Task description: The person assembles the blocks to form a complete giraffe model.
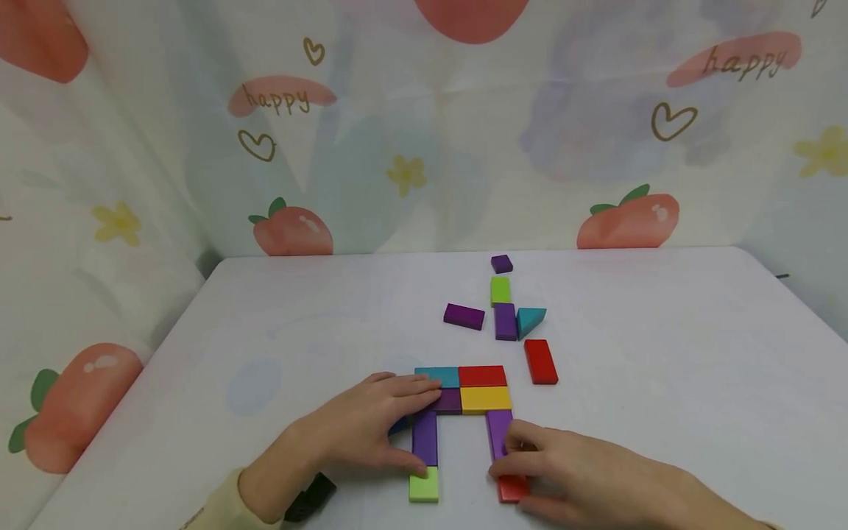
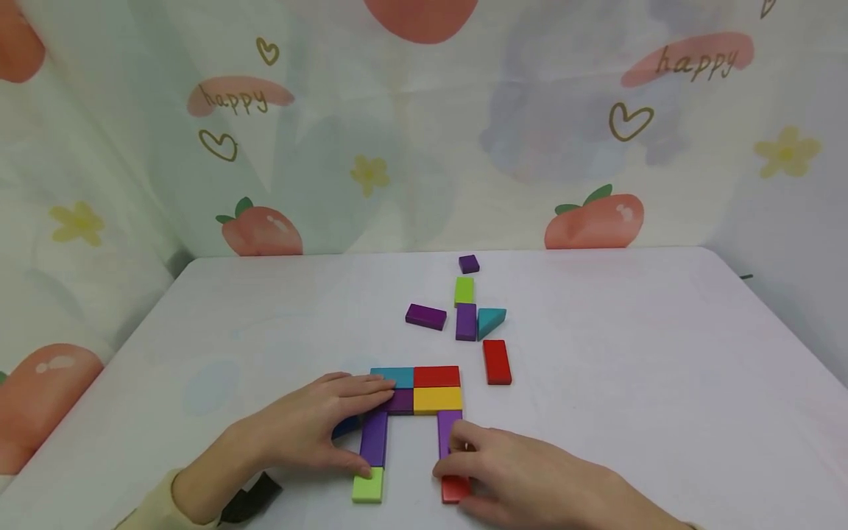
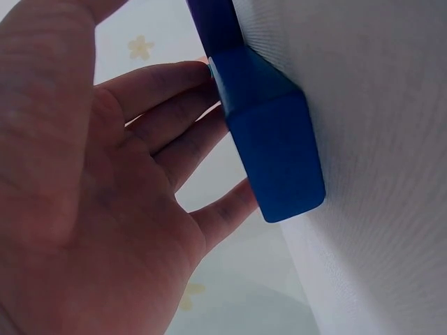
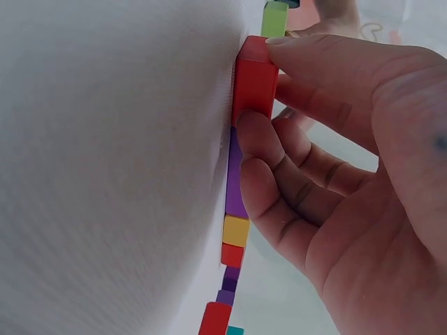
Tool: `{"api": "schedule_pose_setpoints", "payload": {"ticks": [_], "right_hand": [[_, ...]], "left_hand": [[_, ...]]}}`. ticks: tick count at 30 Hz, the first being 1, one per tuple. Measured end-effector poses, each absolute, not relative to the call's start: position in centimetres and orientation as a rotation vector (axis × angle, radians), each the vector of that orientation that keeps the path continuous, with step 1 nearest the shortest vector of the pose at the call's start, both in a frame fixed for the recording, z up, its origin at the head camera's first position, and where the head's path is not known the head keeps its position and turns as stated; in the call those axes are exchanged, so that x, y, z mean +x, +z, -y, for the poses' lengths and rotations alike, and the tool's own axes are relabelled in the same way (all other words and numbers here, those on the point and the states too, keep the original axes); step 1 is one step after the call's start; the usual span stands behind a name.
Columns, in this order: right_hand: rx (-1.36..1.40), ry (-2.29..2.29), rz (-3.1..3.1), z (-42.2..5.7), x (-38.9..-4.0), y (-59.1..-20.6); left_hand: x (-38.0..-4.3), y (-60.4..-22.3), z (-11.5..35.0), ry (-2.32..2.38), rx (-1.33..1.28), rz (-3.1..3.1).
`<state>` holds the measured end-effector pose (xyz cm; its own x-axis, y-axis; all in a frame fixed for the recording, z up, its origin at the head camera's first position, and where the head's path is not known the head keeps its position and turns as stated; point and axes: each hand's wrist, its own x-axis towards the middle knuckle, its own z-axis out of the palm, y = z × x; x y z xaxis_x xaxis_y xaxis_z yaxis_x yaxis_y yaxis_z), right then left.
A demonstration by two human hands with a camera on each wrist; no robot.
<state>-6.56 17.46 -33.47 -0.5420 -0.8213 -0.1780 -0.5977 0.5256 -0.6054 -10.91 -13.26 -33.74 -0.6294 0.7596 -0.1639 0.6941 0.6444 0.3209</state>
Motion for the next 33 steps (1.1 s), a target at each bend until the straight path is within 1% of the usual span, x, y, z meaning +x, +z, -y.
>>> {"api": "schedule_pose_setpoints", "payload": {"ticks": [11, 18, 22, 24, 29, 33], "right_hand": [[-1.092, -0.692, -2.301, -17.4, -6.6, -33.5], [-1.113, -0.692, -2.312, -17.5, -6.6, -33.6], [-1.068, -0.704, -2.294, -17.6, -6.6, -33.5], [-1.1, -0.739, -2.305, -17.8, -6.7, -33.3], [-1.209, -0.818, -2.471, -18.5, -8.1, -32.6], [-1.132, -0.82, -2.637, -19.0, -10.2, -32.0]], "left_hand": [[-10.9, -33.8, 13.1, 0.349, 1.154, -2.576], [-10.9, -33.8, 13.2, 0.344, 1.149, -2.574], [-10.8, -33.8, 13.2, 0.335, 1.159, -2.574], [-10.7, -33.8, 13.3, 0.331, 1.163, -2.578], [-10.8, -33.8, 13.3, 0.325, 1.164, -2.578], [-10.8, -33.8, 13.2, 0.314, 1.168, -2.575]]}}
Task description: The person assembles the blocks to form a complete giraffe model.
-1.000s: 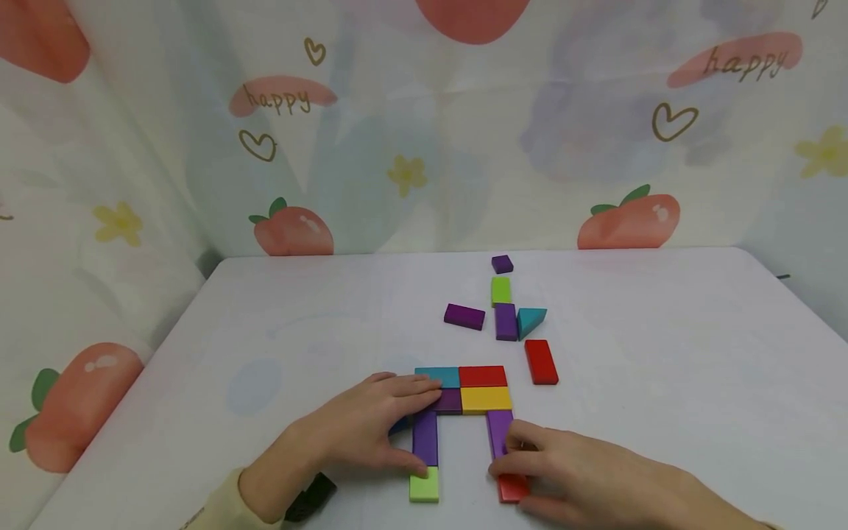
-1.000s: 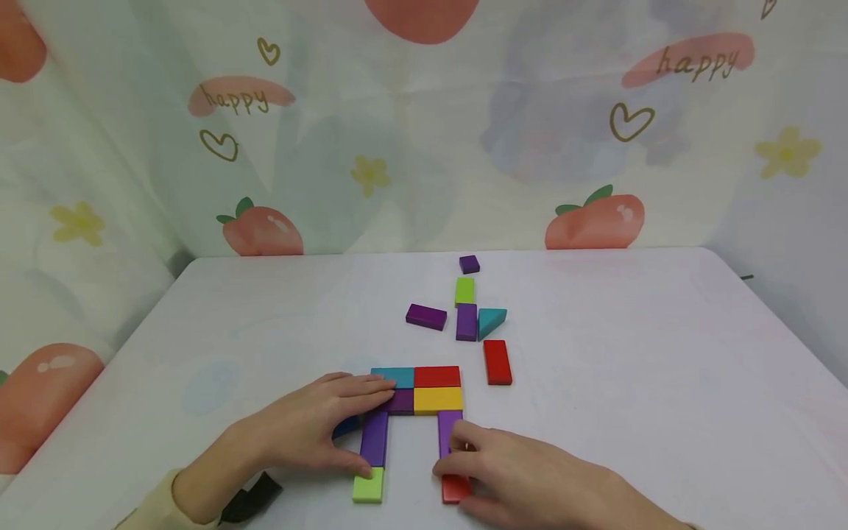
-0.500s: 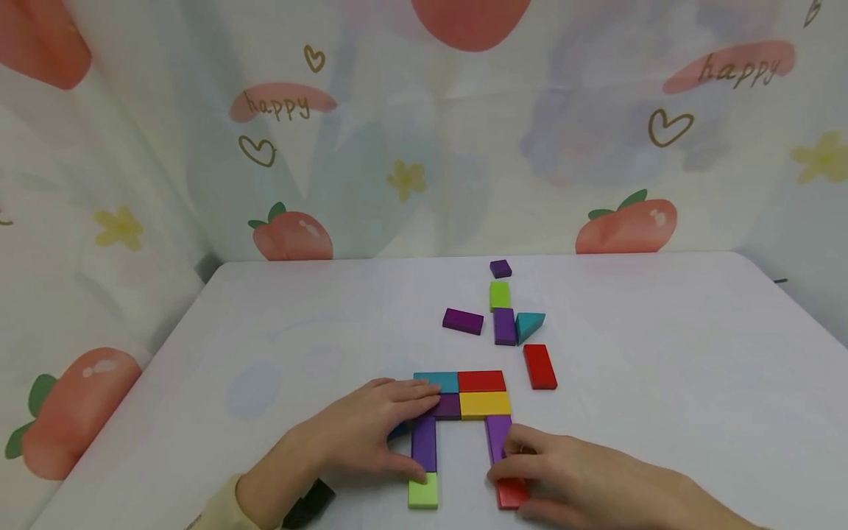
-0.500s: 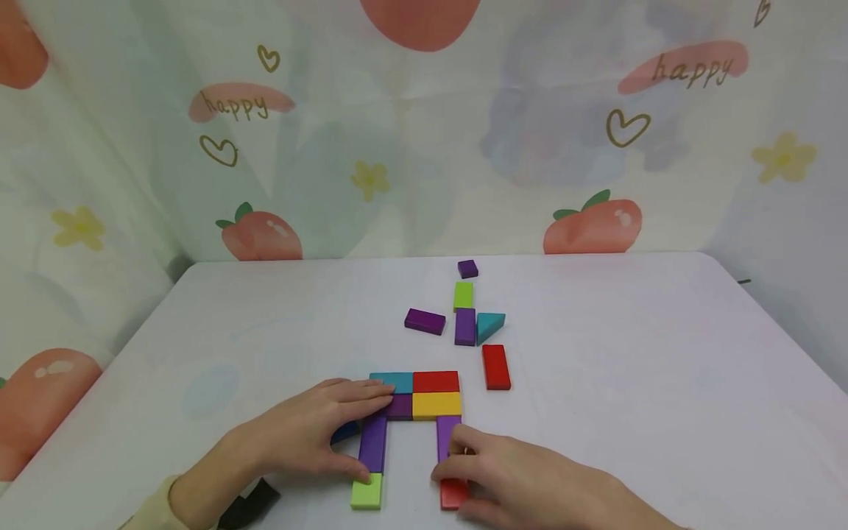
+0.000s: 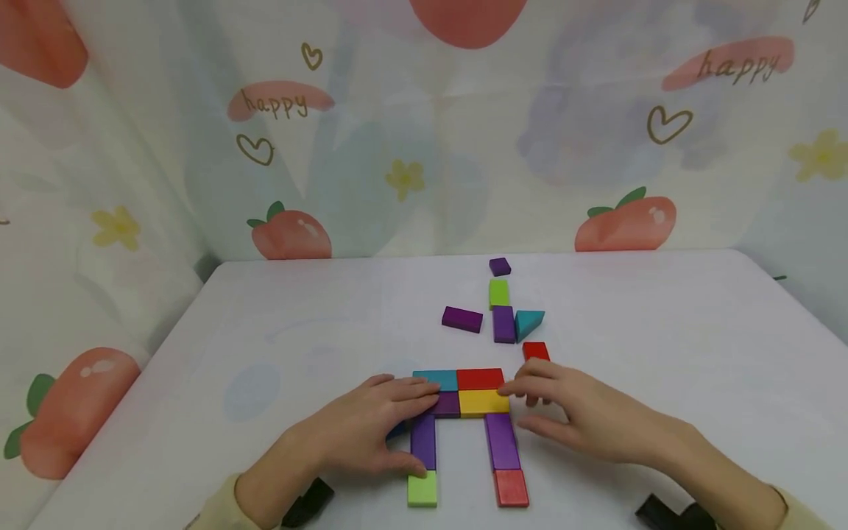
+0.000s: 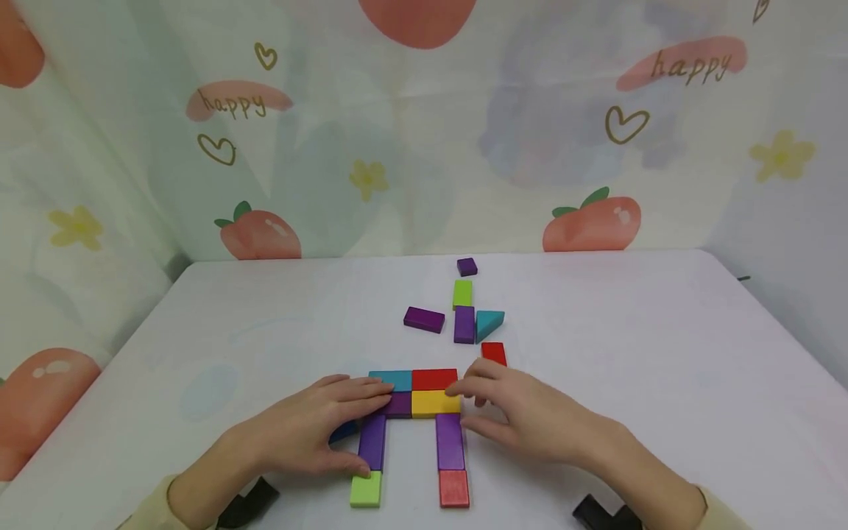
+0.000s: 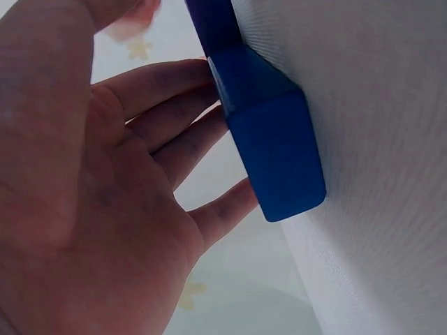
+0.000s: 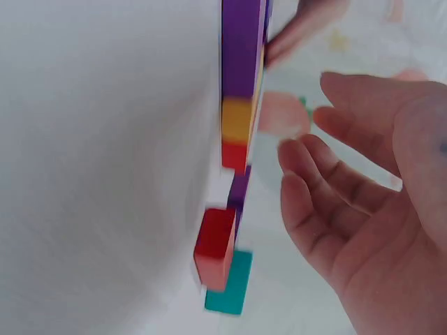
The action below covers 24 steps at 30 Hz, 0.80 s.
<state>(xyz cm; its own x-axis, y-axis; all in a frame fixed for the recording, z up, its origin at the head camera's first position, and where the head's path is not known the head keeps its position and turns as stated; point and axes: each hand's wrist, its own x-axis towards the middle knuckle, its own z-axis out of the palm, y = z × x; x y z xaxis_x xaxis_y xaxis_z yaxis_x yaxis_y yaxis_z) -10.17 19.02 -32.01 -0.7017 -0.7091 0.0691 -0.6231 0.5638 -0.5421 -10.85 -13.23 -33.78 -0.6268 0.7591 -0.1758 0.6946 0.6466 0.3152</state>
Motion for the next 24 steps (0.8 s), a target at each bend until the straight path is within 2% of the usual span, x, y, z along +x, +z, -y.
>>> {"api": "schedule_pose_setpoints", "payload": {"ticks": [8, 24], "right_hand": [[-1.061, -0.802, -2.811, -19.6, -13.9, -32.5], [-0.888, -0.67, -2.799, -22.0, -15.2, -33.1]], "left_hand": [[-10.8, -33.9, 13.2, 0.31, 1.162, -2.584], [-10.8, -33.8, 13.3, 0.323, 1.164, -2.592]]}}
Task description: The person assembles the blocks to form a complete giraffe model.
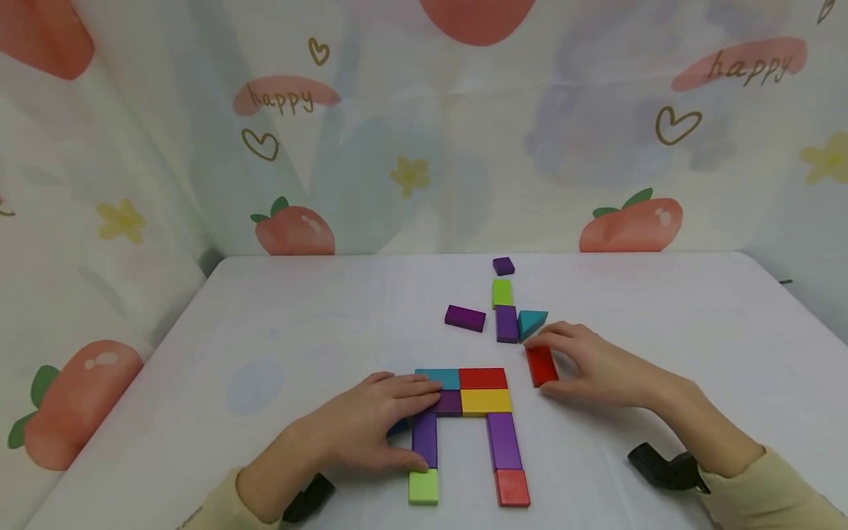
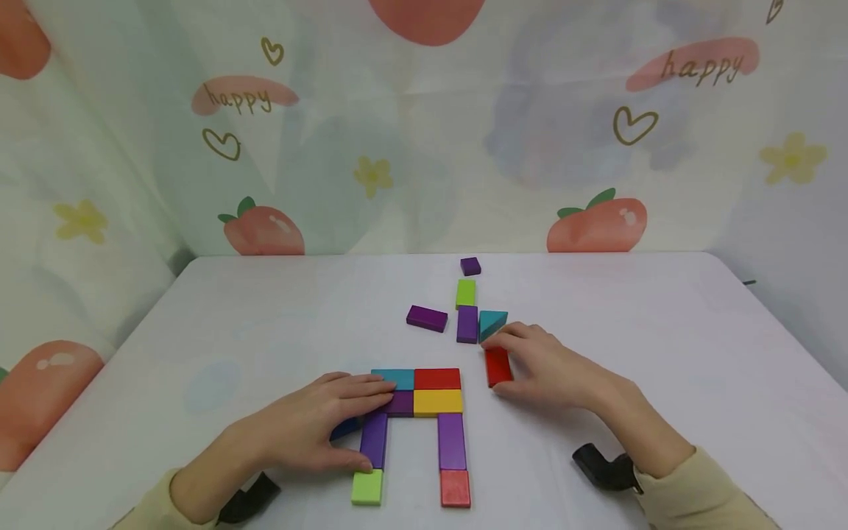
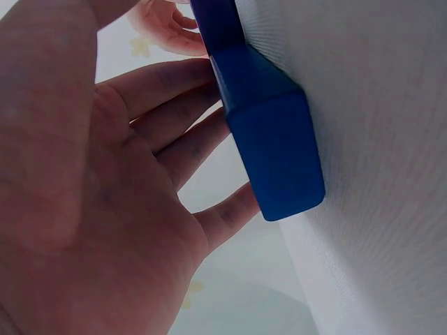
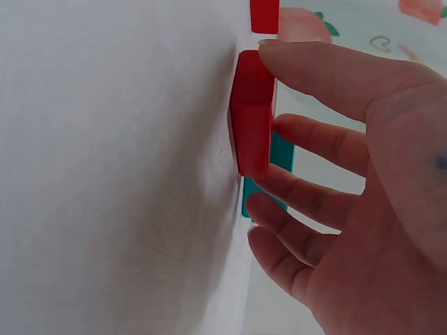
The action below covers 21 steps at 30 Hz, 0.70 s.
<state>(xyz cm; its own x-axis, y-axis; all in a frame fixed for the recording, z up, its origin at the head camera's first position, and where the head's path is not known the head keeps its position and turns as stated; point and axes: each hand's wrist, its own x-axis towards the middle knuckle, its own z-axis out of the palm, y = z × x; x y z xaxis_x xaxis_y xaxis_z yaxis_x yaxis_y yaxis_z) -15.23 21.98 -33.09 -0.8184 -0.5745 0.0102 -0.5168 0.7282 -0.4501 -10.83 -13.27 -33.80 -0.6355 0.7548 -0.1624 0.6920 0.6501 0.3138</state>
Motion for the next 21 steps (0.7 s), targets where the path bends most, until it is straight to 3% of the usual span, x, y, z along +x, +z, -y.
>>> {"api": "schedule_pose_setpoints", "payload": {"ticks": [21], "right_hand": [[-0.809, -0.686, -2.777, -21.72, -15.16, -33.11]], "left_hand": [[-10.76, -33.71, 13.07, 0.318, 1.127, -2.588]]}}
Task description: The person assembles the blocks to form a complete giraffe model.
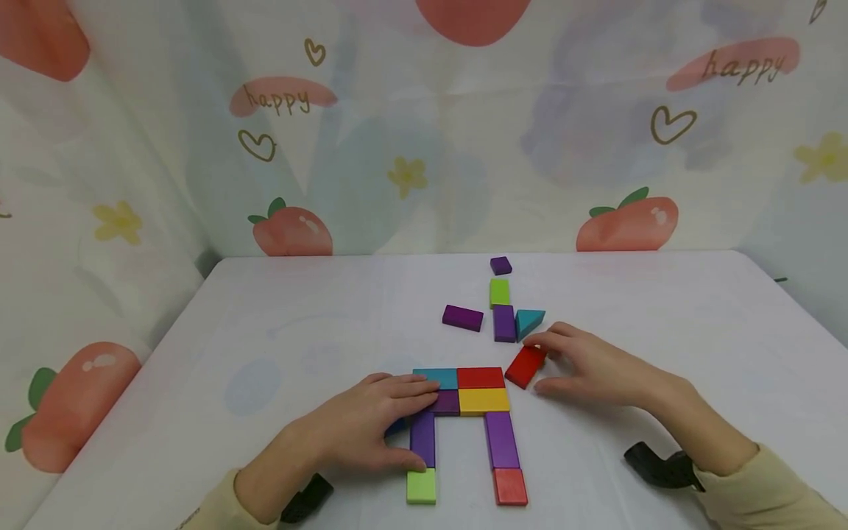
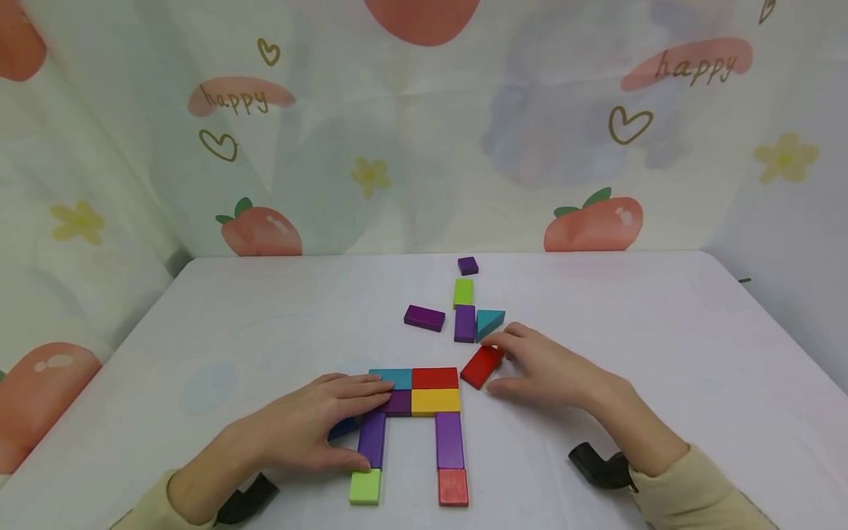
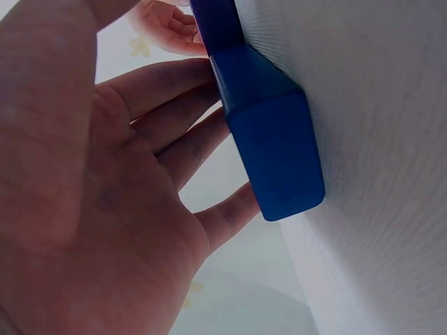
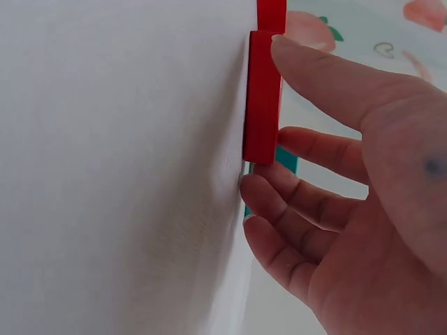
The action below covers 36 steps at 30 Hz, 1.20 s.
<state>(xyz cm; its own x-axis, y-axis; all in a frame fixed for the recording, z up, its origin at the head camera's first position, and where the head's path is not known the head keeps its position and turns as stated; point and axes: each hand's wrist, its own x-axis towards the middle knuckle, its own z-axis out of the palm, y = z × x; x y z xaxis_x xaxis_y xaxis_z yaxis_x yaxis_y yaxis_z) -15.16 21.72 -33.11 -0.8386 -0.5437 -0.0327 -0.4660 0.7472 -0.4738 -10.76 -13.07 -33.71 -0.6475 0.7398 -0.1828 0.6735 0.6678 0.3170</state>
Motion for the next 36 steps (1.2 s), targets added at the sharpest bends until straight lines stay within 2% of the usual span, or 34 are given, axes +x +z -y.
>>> {"api": "schedule_pose_setpoints", "payload": {"ticks": [25, 36], "right_hand": [[-0.825, -0.644, -2.783, -20.6, -14.7, -33.3], [-0.912, -0.783, -2.779, -19.4, -15.2, -32.5]], "left_hand": [[-10.8, -33.7, 13.1, 0.34, 1.14, -2.581], [-10.9, -33.6, 13.1, 0.342, 1.131, -2.576]]}}
